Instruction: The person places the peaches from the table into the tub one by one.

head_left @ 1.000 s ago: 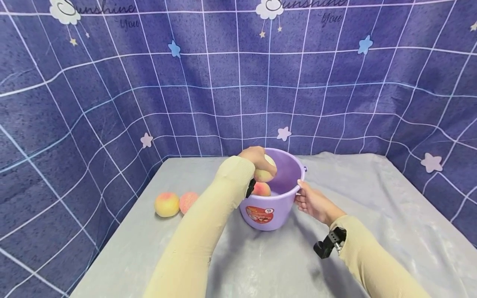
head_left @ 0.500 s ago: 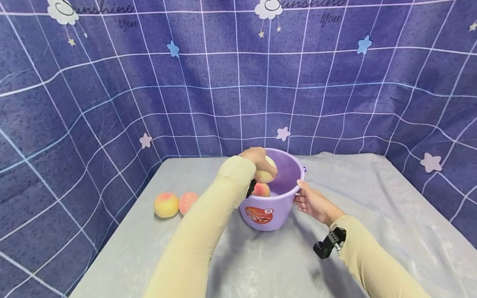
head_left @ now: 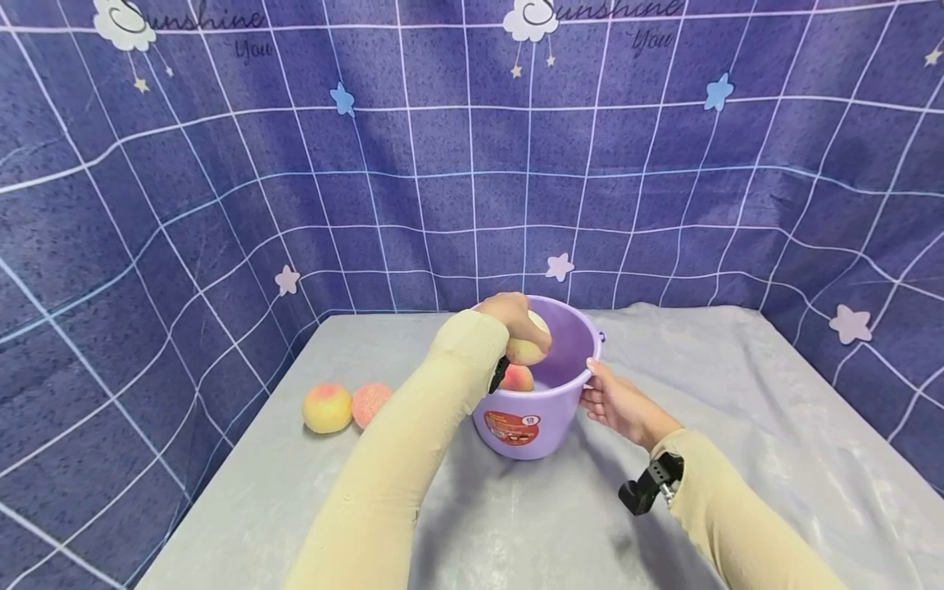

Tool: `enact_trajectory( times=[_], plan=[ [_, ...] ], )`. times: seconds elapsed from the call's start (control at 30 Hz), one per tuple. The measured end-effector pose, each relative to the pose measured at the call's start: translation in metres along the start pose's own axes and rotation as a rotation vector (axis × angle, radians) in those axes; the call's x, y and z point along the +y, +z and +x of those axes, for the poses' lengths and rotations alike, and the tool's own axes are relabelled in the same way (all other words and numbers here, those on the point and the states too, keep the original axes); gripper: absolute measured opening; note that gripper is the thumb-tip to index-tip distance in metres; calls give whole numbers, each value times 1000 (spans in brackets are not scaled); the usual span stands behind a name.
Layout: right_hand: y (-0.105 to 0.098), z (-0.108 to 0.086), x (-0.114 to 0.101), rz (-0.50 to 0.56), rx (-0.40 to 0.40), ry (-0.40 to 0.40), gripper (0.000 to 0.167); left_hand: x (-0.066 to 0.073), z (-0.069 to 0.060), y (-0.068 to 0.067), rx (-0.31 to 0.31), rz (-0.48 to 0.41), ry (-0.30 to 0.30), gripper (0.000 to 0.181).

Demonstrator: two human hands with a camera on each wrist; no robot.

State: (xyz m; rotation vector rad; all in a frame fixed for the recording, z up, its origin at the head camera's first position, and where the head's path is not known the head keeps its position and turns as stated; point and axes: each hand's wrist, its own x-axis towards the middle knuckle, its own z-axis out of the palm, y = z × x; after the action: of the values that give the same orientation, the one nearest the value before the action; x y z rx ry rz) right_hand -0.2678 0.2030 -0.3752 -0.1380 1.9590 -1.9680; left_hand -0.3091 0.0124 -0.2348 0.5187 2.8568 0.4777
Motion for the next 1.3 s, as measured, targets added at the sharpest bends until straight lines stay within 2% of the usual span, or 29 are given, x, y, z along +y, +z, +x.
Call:
enact_trajectory(
  times=[0.33, 0.57, 0.77, 0.87, 1.13, 1.3],
  plan=[
    [0, 0, 0, -2, 0, -2, 79, 2, 0, 1, -30, -22, 4, 39],
    [0, 1, 1, -1, -4, 5, 79, 10, 4, -2, -50, 62, 64, 54],
    [-1, 2, 0, -12, -13, 8, 81, 15, 5, 2, -92, 55, 86, 66],
    [0, 3, 1, -17, -21, 7, 83, 15, 3, 3, -97, 42, 89, 67],
    [1, 2, 1, -17, -26, 10, 81, 9, -10, 2, -71, 20, 109, 64],
    [0, 1, 1, -23, -18, -1, 84, -6, -18, -1, -8, 89, 86, 61]
  ],
)
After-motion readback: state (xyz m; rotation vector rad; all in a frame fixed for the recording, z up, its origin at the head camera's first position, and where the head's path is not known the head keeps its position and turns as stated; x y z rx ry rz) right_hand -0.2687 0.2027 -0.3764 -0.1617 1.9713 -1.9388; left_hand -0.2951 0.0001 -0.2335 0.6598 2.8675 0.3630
